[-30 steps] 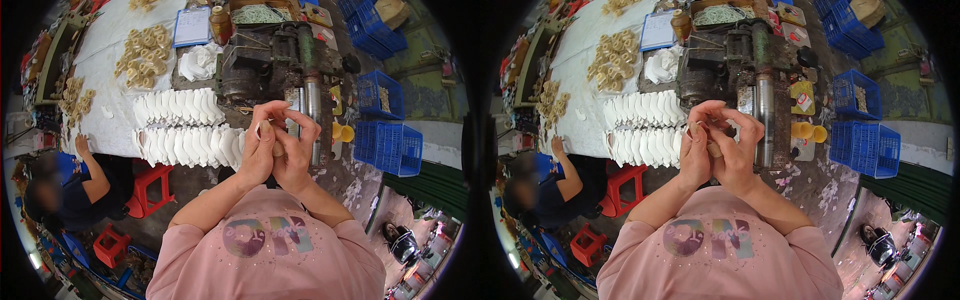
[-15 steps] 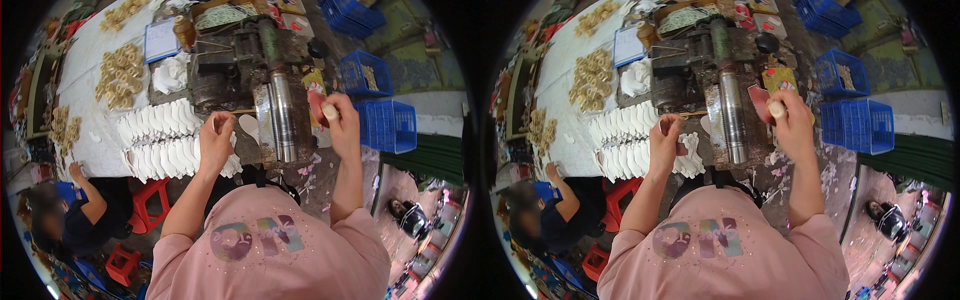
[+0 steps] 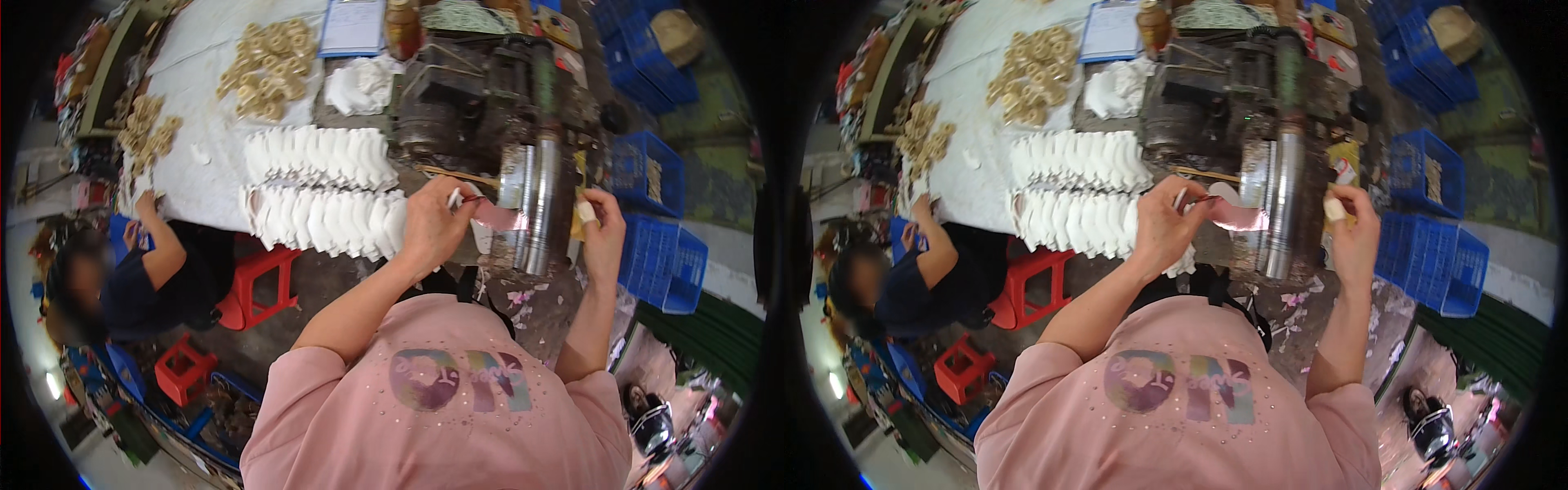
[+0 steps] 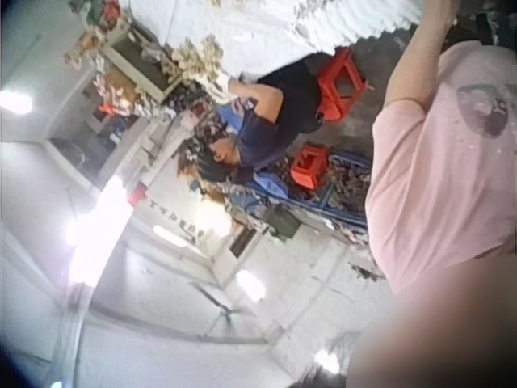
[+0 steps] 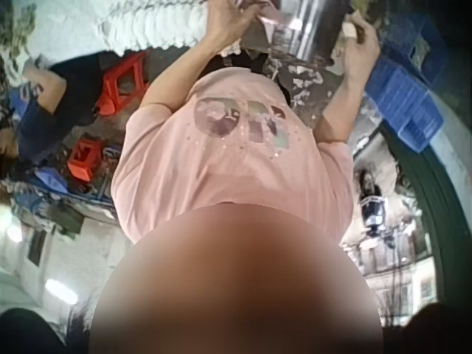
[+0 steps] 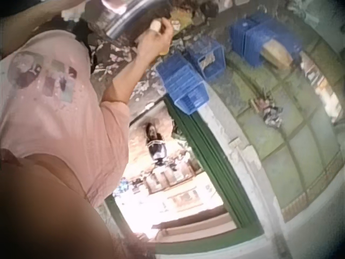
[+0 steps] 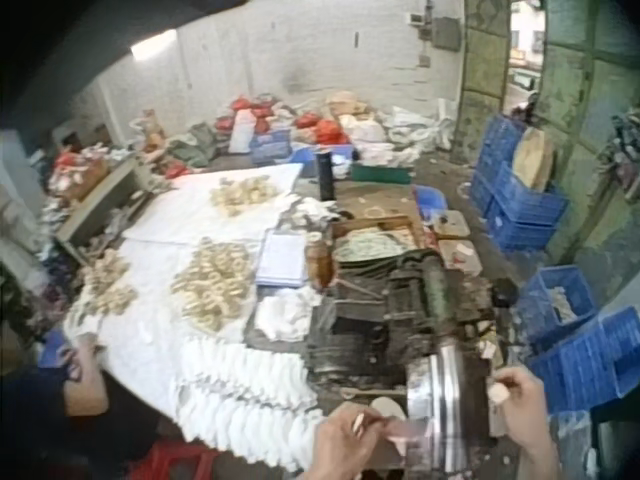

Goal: The recorder is applying glue or adhesive to shoe insoles using a roller machine in a shoe manufacturing environment.

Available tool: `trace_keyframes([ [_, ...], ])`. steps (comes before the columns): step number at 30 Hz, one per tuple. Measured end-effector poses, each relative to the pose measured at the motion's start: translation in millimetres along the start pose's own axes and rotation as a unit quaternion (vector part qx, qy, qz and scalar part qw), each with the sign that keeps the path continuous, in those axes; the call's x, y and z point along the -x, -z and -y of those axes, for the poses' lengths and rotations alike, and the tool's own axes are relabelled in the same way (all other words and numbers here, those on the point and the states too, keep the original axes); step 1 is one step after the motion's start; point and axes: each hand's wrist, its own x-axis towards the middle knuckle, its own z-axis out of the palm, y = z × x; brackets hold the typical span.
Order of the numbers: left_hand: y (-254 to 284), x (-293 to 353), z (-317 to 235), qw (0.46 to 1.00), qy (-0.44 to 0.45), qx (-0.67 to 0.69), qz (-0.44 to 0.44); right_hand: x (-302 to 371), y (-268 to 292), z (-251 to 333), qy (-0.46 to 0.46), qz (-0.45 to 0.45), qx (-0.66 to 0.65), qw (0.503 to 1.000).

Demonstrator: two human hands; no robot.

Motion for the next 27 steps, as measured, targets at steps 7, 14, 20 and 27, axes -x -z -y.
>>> trace_keyframes([
  [7, 160, 15, 113, 0.933, -0.073, -0.278, -0.218, 3, -7, -3, -0.018, -0.001, -0.059, 0.998],
  [14, 201, 63, 155, 0.821, 0.104, -0.534, 0.172, 3, -17, 10, 0.002, -0.032, -0.070, 0.997],
  [20, 153, 16, 66, 0.972, 0.042, -0.229, -0.026, 18, -33, 64, 0.136, 0.057, -0.065, 0.987],
  [27, 30, 5, -37, 0.938, -0.110, 0.296, 0.141, 47, -95, 98, 0.295, 0.036, 0.036, 0.954],
])
